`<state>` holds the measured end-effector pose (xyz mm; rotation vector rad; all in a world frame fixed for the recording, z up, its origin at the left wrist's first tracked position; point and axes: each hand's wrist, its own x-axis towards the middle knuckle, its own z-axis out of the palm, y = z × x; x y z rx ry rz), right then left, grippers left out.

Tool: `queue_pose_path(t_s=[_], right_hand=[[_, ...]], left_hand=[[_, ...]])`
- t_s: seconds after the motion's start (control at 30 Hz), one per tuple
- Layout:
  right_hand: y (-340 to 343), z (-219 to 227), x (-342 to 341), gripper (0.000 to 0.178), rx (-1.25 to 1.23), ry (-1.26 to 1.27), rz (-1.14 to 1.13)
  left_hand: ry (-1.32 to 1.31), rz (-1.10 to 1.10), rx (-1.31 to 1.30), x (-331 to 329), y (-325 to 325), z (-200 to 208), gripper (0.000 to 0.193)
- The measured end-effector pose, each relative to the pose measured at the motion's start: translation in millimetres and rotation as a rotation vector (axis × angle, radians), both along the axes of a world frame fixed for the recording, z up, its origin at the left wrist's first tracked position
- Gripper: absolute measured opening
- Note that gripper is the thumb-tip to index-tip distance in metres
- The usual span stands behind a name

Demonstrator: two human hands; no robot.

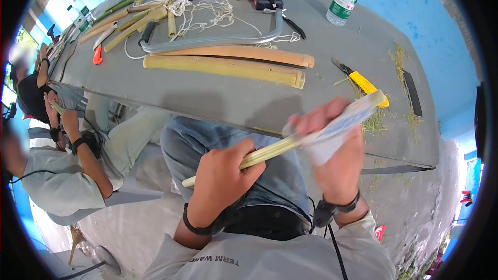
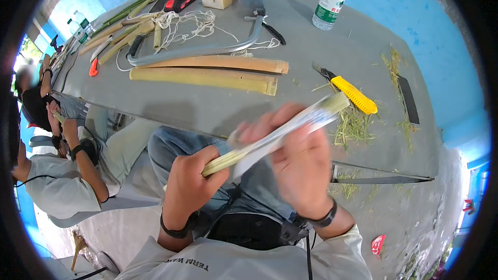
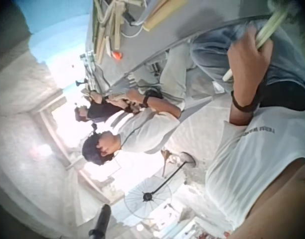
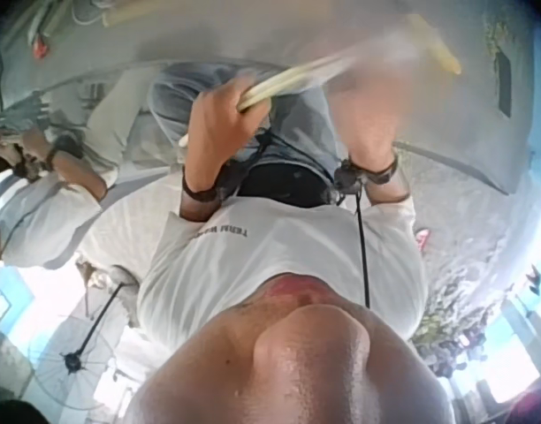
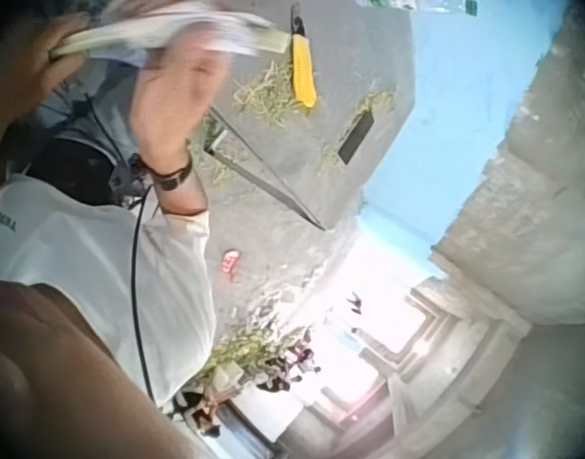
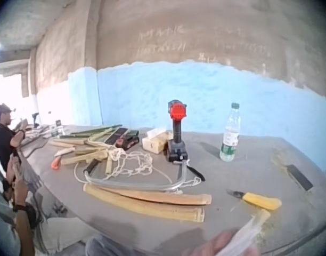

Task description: The recorder is using a piece of sandpaper to smooth the surface of a bamboo pole.

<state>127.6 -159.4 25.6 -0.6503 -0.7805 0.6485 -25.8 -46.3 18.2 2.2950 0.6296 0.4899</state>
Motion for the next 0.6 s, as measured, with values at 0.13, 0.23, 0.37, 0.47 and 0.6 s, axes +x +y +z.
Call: queue_pose_path(t_s=[0.13,0.23,0.37,0.47,0.6], right_hand=[[-24,21,41,0.016,0.242,0.289,-0.058],[-7,18,3,0.011,0.157,0.241,0.009],[-11,14,23,0.020,0.060,0.124,-0.049],[-17,15,12,0.034,-0.156,-0.218,-0.249],[-8,8,18,0.038,-0.069,-0.134,-0.036]], left_hand=[[-0.032,-0.048,-0.119,-5,2,1,0.016],[-0.007,-0.058,-0.115,-4,5,4,0.018],[0.010,-0.096,-0.271,-7,2,8,0.021],[0.069,-0.069,-0.274,-3,0,8,0.023],[0.092,-0.070,-0.291,-6,1,7,0.022]])
